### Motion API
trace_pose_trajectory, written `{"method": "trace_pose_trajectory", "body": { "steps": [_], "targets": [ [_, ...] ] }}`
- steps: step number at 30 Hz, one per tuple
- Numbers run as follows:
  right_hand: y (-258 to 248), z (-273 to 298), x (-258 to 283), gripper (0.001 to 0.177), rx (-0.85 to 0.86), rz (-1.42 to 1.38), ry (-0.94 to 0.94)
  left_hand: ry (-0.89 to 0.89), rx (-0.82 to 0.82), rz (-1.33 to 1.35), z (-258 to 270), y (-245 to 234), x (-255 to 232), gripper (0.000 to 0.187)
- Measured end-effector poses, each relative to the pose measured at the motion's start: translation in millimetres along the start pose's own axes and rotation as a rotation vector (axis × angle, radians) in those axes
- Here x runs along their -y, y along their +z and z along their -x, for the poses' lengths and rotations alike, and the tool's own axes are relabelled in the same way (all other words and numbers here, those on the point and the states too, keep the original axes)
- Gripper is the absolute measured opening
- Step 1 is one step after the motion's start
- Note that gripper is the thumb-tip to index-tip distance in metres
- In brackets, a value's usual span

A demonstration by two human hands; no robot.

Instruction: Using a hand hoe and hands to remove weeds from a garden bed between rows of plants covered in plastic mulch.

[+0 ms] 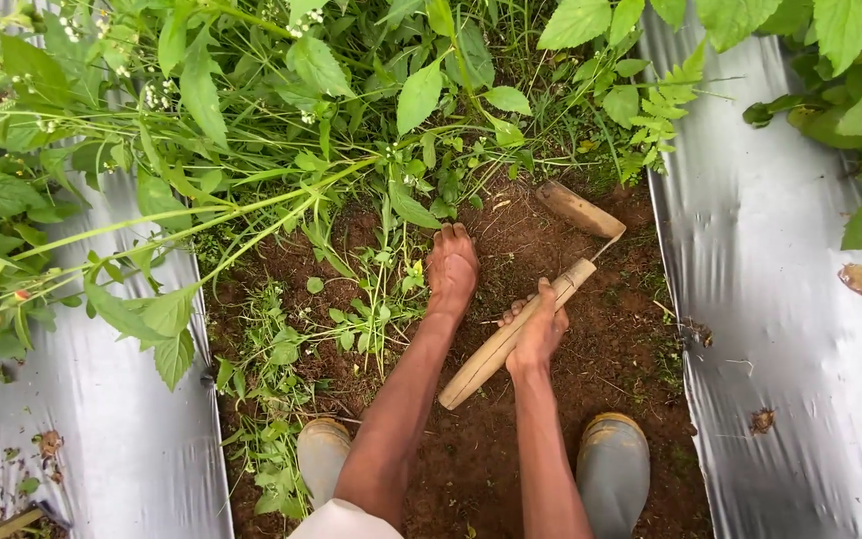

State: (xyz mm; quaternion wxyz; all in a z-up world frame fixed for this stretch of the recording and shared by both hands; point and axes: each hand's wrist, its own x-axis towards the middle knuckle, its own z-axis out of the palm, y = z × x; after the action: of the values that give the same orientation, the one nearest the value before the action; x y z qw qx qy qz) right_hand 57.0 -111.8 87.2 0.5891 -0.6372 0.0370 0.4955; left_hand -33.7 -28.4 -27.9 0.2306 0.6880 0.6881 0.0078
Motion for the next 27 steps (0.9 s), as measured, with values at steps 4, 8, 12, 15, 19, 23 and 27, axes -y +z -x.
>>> {"method": "trace_pose_trajectory", "body": {
  "steps": [4, 8, 12, 15, 19, 23, 27],
  "targets": [
    [-3.2, 6.1, 1.7, 0.034, 0.032, 0.14, 0.021, -0.037, 0.066, 0.133, -4.1, -6.2, -0.2, 0.042],
    [-10.7, -3.4, -3.6, 0.033, 0.085, 0.188, -0.025, -0.087, 0.119, 0.294, -24.8, 3.7, 28.3, 0.042],
    [-4.0, -13.9, -1.1, 0.033, 0.104, 0.152, -0.1, -0.1, 0.165, 0.347, -4.3, -37.8, 17.4, 0.045],
    [-9.4, -28.1, -23.4, 0.037, 0.175, 0.319, -0.025, -0.063, 0.109, 0.428, 1.1, -52.4, 9.3, 0.045],
    [-14.5, -17.8, -29.1, 0.034, 0.274, 0.489, -0.006, -0.071, 0.1, 0.473, -20.9, -13.1, 34.1, 0.038],
    [-3.7, -10.3, -28.8, 0.036, 0.202, 0.277, -0.079, -0.069, 0.088, 0.521, -34.5, 11.0, 46.0, 0.04],
    [4.2, -6.5, -69.2, 0.035, 0.07, -0.006, -0.057, -0.055, 0.075, 0.562, -51.3, 39.3, 60.9, 0.038]
  ]
}}
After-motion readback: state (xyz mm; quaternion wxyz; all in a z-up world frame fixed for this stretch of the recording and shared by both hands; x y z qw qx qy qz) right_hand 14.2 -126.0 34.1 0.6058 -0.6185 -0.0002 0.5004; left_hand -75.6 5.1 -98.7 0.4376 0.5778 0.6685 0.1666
